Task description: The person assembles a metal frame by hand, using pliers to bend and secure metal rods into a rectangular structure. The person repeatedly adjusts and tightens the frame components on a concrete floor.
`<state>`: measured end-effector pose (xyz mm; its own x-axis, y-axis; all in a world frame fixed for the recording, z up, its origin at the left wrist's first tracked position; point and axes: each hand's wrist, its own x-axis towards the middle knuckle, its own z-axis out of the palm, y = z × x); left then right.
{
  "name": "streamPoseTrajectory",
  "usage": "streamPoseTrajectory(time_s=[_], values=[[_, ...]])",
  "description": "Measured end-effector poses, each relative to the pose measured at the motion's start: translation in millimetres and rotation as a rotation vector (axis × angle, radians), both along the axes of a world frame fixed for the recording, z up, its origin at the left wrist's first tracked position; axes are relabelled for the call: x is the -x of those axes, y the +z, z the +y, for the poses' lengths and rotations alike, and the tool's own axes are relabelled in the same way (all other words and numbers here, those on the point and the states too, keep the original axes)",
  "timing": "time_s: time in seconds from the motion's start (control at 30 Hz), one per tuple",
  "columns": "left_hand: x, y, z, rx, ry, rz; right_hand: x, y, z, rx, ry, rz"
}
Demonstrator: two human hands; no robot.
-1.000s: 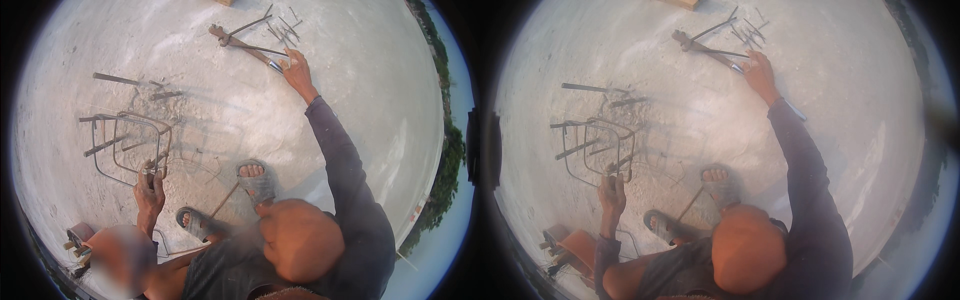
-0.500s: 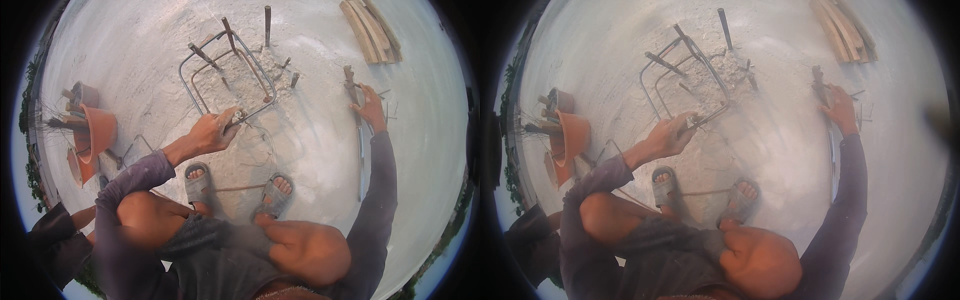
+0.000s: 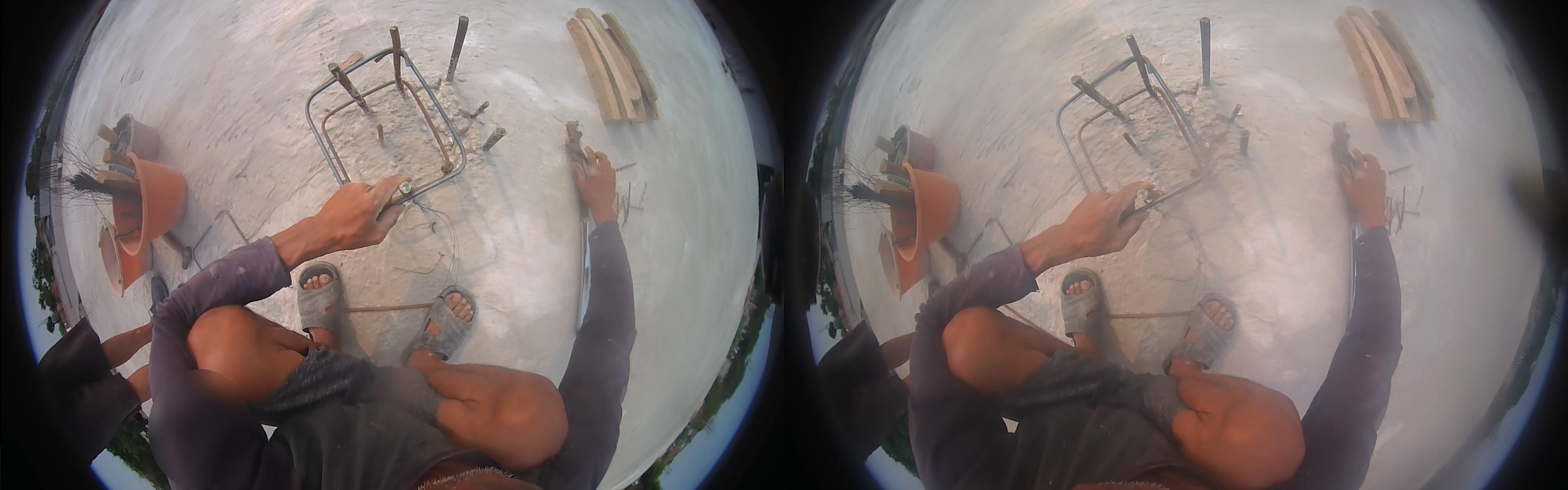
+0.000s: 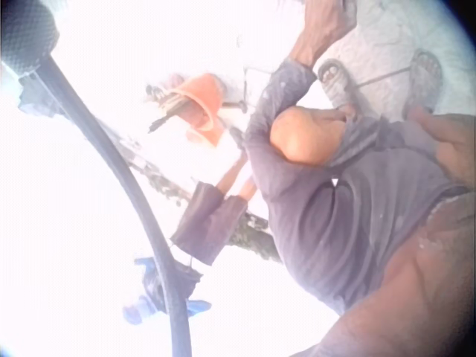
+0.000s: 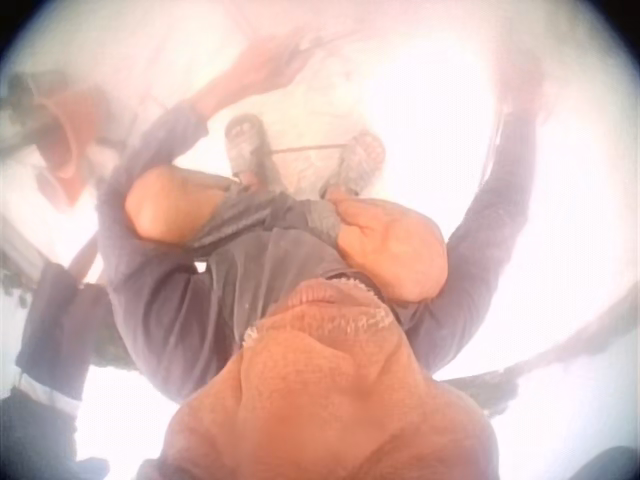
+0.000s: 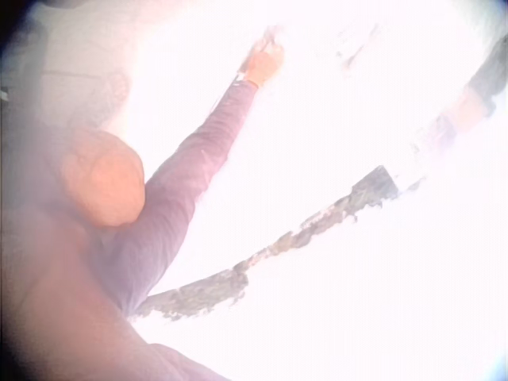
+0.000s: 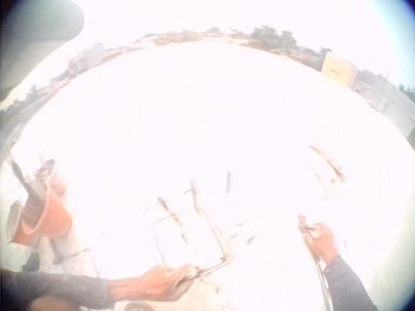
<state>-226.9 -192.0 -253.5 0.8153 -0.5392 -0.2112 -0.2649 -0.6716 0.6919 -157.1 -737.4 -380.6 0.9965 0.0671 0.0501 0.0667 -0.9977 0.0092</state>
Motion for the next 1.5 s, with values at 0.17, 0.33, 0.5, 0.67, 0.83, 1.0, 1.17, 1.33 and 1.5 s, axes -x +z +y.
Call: streamPoseTrajectory(time_s=[0.17, 0.33, 0.5, 0.67, 0.83, 1.0, 1.17, 1.33, 1.5], values=[[0, 0, -1, -0.006, 0.000, 0.014, 8, -24, 11, -0.102, -0.041, -0.189], [0, 2, -2, -0.013, 0.009, -0.012, 13, -26, 32, -0.139, -0.004, -0.281], [-1, 8, -4, -0.007, 0.011, 0.016, 15, -25, 51, -0.110, -0.224, -0.217], [-2, 13, -5, -0.013, 0.000, 0.022, 18, -17, 55, -0.117, -0.247, -0.222], [-3, 10, -4, -0.009, -0.012, -0.027, 29, 39, 20, -0.899, -0.475, 0.007], [-2, 6, -3, -0.001, -0.003, -0.049, 65, 155, 31, -2.052, -0.153, 0.246], [-1, -1, 0, 0.035, -0.007, -0.037, 122, 209, 185, -1.481, -0.075, 0.489], [-2, -6, 2, 0.021, -0.034, -0.106, 154, 177, 288, -1.037, -0.130, 1.170], [-3, -1, 3, 0.042, -0.026, -0.028, 167, 178, 295, -1.216, -0.185, 1.213]])
